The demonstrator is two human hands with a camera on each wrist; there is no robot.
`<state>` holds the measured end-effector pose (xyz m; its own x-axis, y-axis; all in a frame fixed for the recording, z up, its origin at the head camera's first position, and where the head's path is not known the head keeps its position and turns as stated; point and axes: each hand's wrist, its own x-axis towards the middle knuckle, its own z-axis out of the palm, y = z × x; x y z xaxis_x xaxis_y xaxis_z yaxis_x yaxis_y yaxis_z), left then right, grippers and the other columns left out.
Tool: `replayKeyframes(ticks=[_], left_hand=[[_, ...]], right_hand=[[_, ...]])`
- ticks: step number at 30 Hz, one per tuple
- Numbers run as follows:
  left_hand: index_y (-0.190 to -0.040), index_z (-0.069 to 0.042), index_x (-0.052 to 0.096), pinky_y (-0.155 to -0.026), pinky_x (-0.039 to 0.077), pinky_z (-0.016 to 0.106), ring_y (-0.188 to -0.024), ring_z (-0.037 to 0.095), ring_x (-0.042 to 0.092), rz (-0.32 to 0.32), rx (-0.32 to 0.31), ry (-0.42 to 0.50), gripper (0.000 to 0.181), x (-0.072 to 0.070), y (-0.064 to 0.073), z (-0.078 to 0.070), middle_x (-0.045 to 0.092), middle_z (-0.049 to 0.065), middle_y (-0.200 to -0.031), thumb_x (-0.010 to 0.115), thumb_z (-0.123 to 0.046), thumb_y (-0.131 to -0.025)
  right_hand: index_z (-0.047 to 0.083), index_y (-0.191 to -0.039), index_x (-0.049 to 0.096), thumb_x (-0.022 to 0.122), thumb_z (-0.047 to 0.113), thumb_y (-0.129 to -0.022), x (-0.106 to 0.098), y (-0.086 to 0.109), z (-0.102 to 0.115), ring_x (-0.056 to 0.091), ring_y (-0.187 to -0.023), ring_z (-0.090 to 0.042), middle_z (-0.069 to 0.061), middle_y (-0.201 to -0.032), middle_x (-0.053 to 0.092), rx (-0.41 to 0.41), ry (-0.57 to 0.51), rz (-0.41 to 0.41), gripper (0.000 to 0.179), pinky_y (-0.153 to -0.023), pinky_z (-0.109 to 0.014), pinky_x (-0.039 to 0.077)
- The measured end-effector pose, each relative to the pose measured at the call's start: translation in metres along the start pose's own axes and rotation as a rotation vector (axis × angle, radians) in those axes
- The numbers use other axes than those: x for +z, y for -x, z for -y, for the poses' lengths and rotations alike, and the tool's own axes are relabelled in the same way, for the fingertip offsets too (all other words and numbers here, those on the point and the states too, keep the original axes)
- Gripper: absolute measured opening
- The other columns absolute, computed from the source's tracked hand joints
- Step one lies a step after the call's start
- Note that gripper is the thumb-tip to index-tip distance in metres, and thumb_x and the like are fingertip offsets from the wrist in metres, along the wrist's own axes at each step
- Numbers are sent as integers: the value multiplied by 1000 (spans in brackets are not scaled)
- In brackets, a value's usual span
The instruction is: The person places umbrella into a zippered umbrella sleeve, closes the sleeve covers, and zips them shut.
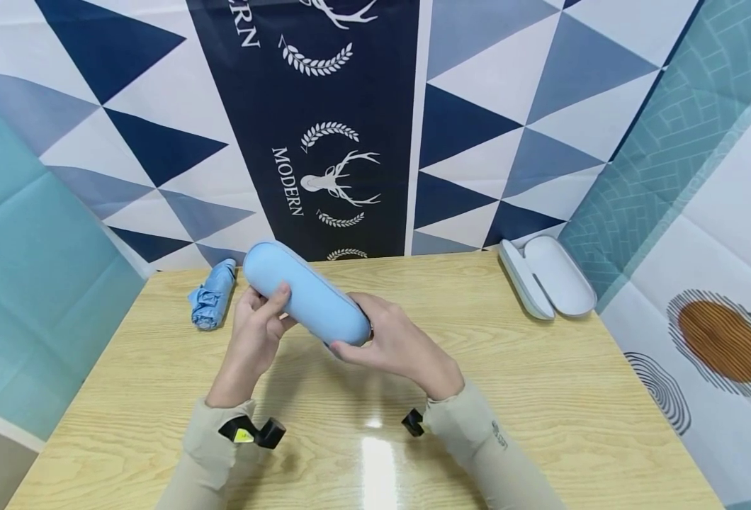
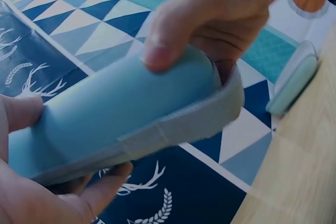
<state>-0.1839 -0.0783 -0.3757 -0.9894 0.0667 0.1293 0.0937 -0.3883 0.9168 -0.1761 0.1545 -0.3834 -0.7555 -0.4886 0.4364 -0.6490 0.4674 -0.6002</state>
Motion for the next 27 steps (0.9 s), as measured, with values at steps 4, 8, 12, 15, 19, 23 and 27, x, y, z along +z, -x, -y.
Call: replayKeyframes(ticks=[4, 8, 12, 15, 19, 23, 27], left_hand=[[-157, -10, 26, -93, 59, 35, -130, 31, 55, -7, -38, 11, 67, -1, -1, -3, 43, 15, -143, 63, -12, -100], [-159, -17, 14, -98, 57, 39, -131, 35, 52, -30, -85, 21, 80, -4, -3, -3, 37, 18, -146, 63, -2, -99], [-160, -19, 13, -104, 54, 44, -135, 37, 47, -38, -103, -93, 88, -11, -7, -4, 30, 20, -151, 68, 3, -95], [-161, -21, 23, -110, 48, 46, -143, 34, 39, -34, -63, -312, 93, -17, -9, -5, 28, 14, -159, 77, 3, -88], [-156, -21, 41, -116, 35, 54, -145, 32, 34, 36, 24, -605, 88, -23, -11, -2, 33, 8, -161, 84, 1, -82], [-148, -19, 54, -115, 34, 60, -140, 36, 42, 161, 88, -745, 75, -25, -11, 1, 46, 8, -155, 85, -2, -82], [-140, -20, 61, -116, 22, 65, -137, 34, 49, 251, 213, -948, 70, -23, -9, 3, 57, 7, -147, 92, -17, -78]], right_hand=[[1, -138, 58, 85, 29, -83, -2, 0, -2, 70, -98, -21, -15, -126, 69, -4, 24, -46, 67, -71, -27, 60], [1, -138, 59, 87, 23, -80, -5, 2, -4, 69, -97, -22, -15, -127, 69, 19, 18, -75, 68, -67, -26, 60], [1, -137, 60, 88, 19, -79, -9, 2, -5, 68, -96, -23, -15, -128, 68, 34, 10, -88, 67, -66, -27, 60], [2, -135, 60, 89, 16, -77, -14, 3, -4, 69, -96, -24, -16, -128, 68, 55, -6, -84, 66, -65, -29, 61], [5, -132, 61, 90, 14, -76, -18, 4, -2, 69, -99, -26, -15, -128, 67, 81, -10, -67, 63, -70, -29, 62], [7, -130, 62, 90, 13, -76, -17, 4, -2, 69, -100, -26, -13, -128, 68, 81, -20, -50, 61, -73, -29, 62], [6, -128, 64, 90, 13, -75, -16, 3, -1, 69, -100, -24, -12, -126, 68, 37, -17, -47, 60, -71, -25, 61]])
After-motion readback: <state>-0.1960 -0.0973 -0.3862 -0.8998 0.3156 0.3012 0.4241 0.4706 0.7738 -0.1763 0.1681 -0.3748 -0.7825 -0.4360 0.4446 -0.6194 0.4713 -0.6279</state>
